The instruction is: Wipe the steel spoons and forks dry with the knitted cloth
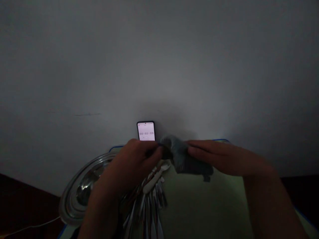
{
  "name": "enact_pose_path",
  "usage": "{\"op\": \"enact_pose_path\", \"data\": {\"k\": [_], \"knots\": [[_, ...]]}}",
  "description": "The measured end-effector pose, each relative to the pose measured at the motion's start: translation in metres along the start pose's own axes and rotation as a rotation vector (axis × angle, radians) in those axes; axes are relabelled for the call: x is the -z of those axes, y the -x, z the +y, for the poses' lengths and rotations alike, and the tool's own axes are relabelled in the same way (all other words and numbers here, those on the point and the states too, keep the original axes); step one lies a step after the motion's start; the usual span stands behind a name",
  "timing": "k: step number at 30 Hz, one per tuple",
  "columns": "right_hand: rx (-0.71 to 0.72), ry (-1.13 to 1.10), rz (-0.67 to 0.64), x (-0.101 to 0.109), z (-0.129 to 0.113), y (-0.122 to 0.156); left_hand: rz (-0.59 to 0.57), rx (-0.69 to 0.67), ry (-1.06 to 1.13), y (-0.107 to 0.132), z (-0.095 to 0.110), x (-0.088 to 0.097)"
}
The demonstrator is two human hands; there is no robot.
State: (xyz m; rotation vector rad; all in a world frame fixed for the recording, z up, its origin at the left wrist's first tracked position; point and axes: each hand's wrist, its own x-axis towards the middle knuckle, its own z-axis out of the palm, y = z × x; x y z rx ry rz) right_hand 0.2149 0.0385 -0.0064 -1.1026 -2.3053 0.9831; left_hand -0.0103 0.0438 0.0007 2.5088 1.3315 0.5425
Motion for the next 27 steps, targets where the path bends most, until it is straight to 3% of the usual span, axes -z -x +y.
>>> {"op": "enact_pose_path", "data": {"k": [3, 8, 15, 20, 24, 27], "knots": [[-0.043, 0.032, -0.064, -0.006, -0.011, -0.005, 0.090, -0.035, -0.062, -0.003, 0.006, -0.001], [-0.012, 0.155, 0.002, -0.011, -0.011, -0.016, 0.176, -0.079, -0.062, -0.006, 0.013, 0.000], [0.033, 0.136, -0.064, -0.003, 0.001, -0.013, 0.100, -0.095, 0.034, -0.008, 0.004, -0.009], [-0.010, 0.100, 0.007, 0.004, 0.001, -0.006, 0.230, -0.060, 0.157, -0.007, 0.003, -0.006], [-0.050, 0.081, 0.004, 0.005, 0.002, -0.003, 0.252, 0.013, 0.226, -0.001, -0.006, 0.000], [-0.073, 0.081, -0.026, 0.007, 0.004, 0.000, 0.146, 0.044, 0.269, 0.002, -0.018, 0.000]]}}
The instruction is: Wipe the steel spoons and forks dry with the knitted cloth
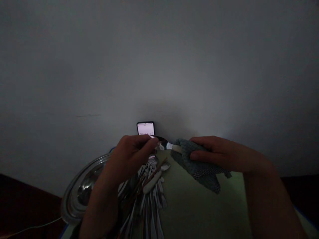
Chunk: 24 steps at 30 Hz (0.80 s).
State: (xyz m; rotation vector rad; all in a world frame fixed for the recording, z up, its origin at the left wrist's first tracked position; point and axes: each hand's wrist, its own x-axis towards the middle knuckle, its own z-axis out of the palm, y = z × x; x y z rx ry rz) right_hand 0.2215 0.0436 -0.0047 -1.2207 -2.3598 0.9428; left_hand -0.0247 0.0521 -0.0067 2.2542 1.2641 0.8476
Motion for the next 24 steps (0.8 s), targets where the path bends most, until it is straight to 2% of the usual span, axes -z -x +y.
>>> {"op": "enact_pose_path", "data": {"k": [5, 7, 11, 14, 16, 19, 24], "knots": [[-0.047, 0.076, -0.134, 0.001, -0.003, 0.001, -0.519, 0.052, 0.070, -0.002, -0.010, -0.001], [-0.044, 0.136, -0.164, -0.002, -0.008, -0.002, -0.609, 0.079, 0.053, -0.003, -0.007, -0.005], [0.018, 0.238, -0.220, -0.014, -0.014, -0.014, -0.607, 0.071, -0.069, -0.006, 0.003, -0.020], [0.048, 0.337, -0.182, -0.021, -0.013, -0.020, -0.599, 0.050, -0.136, -0.008, 0.005, -0.026], [0.072, 0.334, -0.159, -0.022, -0.012, -0.022, -0.569, 0.015, -0.155, -0.008, 0.004, -0.023], [0.088, 0.244, -0.193, -0.016, -0.010, -0.020, -0.529, -0.039, -0.183, -0.005, 0.001, -0.012], [0.033, 0.174, -0.233, -0.006, -0.006, -0.010, -0.513, 0.068, -0.113, 0.001, -0.008, 0.004]]}}
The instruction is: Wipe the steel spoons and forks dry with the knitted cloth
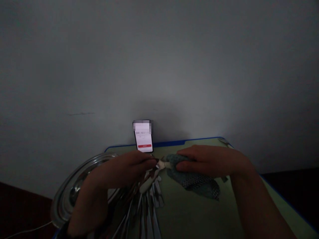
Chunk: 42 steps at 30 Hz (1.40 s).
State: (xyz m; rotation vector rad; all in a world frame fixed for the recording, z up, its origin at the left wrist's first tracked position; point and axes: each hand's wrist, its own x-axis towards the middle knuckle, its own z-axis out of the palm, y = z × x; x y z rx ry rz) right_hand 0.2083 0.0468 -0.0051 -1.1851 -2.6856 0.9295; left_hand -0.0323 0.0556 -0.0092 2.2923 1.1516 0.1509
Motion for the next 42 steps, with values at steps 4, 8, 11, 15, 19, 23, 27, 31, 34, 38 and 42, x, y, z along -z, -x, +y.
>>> {"op": "enact_pose_path", "data": {"k": [4, 8, 11, 15, 19, 23, 27, 31, 34, 38, 42], "knots": [[0.000, -0.047, 0.047, 0.001, 0.004, 0.008, 0.062, 0.022, 0.057, 0.005, -0.004, -0.001], [0.009, -0.020, 0.066, 0.001, 0.005, 0.012, 0.056, 0.020, 0.037, 0.004, 0.002, -0.004], [-0.052, 0.061, 0.088, 0.001, 0.003, 0.011, 0.061, 0.041, -0.024, -0.001, 0.008, -0.007], [-0.086, 0.124, 0.093, 0.000, -0.003, 0.009, 0.064, 0.048, -0.052, -0.005, 0.013, -0.008], [-0.049, 0.118, 0.066, 0.000, -0.009, 0.006, 0.053, 0.020, -0.053, -0.006, 0.019, -0.012], [-0.017, 0.166, 0.048, -0.004, -0.009, -0.002, 0.087, -0.003, -0.066, -0.012, 0.027, -0.023], [0.005, 0.189, 0.098, -0.008, -0.006, -0.007, 0.102, -0.035, -0.089, -0.018, 0.031, -0.028], [0.030, 0.110, 0.074, -0.007, -0.005, -0.009, 0.090, -0.052, -0.089, -0.015, 0.028, -0.024], [0.056, 0.010, 0.006, -0.005, -0.003, -0.008, 0.056, -0.059, -0.068, -0.009, 0.026, -0.019], [0.107, -0.090, -0.022, -0.003, 0.002, -0.006, 0.029, -0.007, -0.088, -0.001, 0.025, -0.011], [0.114, -0.114, -0.023, -0.001, 0.006, 0.000, 0.038, 0.033, -0.097, 0.008, 0.019, -0.004]]}}
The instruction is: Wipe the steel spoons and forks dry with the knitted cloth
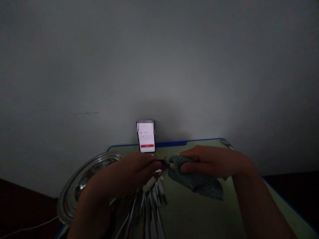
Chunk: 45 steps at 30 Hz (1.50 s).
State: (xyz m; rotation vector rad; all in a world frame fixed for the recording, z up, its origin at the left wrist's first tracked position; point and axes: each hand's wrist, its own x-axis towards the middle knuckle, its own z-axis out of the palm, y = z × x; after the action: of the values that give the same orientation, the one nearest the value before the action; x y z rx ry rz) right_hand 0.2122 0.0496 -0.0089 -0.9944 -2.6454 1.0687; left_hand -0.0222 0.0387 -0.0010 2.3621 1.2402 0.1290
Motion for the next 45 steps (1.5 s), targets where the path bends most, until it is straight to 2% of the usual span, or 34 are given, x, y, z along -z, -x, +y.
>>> {"op": "enact_pose_path", "data": {"k": [3, 7, 12, 15, 18, 21, 25, 28, 32, 36, 40, 45], "knots": [[-0.037, 0.037, 0.044, 0.002, -0.002, 0.008, 0.045, -0.001, 0.042, 0.003, -0.003, 0.002], [-0.046, 0.065, 0.109, 0.003, -0.005, 0.015, 0.050, -0.028, 0.089, 0.002, -0.002, 0.002], [-0.029, 0.154, 0.349, 0.000, -0.004, 0.011, 0.161, 0.050, 0.256, -0.003, -0.006, 0.000], [-0.040, 0.212, 0.407, -0.002, -0.005, 0.009, 0.166, 0.034, 0.253, -0.004, -0.008, 0.001], [-0.072, 0.145, 0.345, -0.002, -0.009, 0.012, 0.108, 0.002, 0.311, -0.003, -0.003, 0.002], [-0.084, 0.075, 0.185, 0.000, -0.014, 0.016, -0.031, -0.035, 0.468, -0.002, 0.005, 0.001], [-0.015, 0.060, 0.098, 0.002, -0.019, 0.016, -0.152, -0.058, 0.541, -0.002, 0.016, 0.001], [0.015, 0.075, 0.087, -0.001, -0.021, 0.011, -0.175, -0.053, 0.419, -0.004, 0.020, 0.000], [-0.012, 0.092, 0.045, -0.005, -0.019, 0.006, -0.167, -0.058, 0.273, -0.009, 0.020, -0.007], [0.026, 0.053, 0.045, -0.004, -0.011, 0.006, -0.185, -0.088, 0.285, -0.012, 0.019, -0.009], [0.069, 0.014, 0.015, -0.002, -0.005, 0.007, -0.223, -0.061, 0.298, -0.008, 0.015, 0.000], [-0.030, 0.063, 0.052, 0.000, -0.001, 0.014, -0.182, -0.018, 0.302, 0.002, 0.007, 0.008]]}}
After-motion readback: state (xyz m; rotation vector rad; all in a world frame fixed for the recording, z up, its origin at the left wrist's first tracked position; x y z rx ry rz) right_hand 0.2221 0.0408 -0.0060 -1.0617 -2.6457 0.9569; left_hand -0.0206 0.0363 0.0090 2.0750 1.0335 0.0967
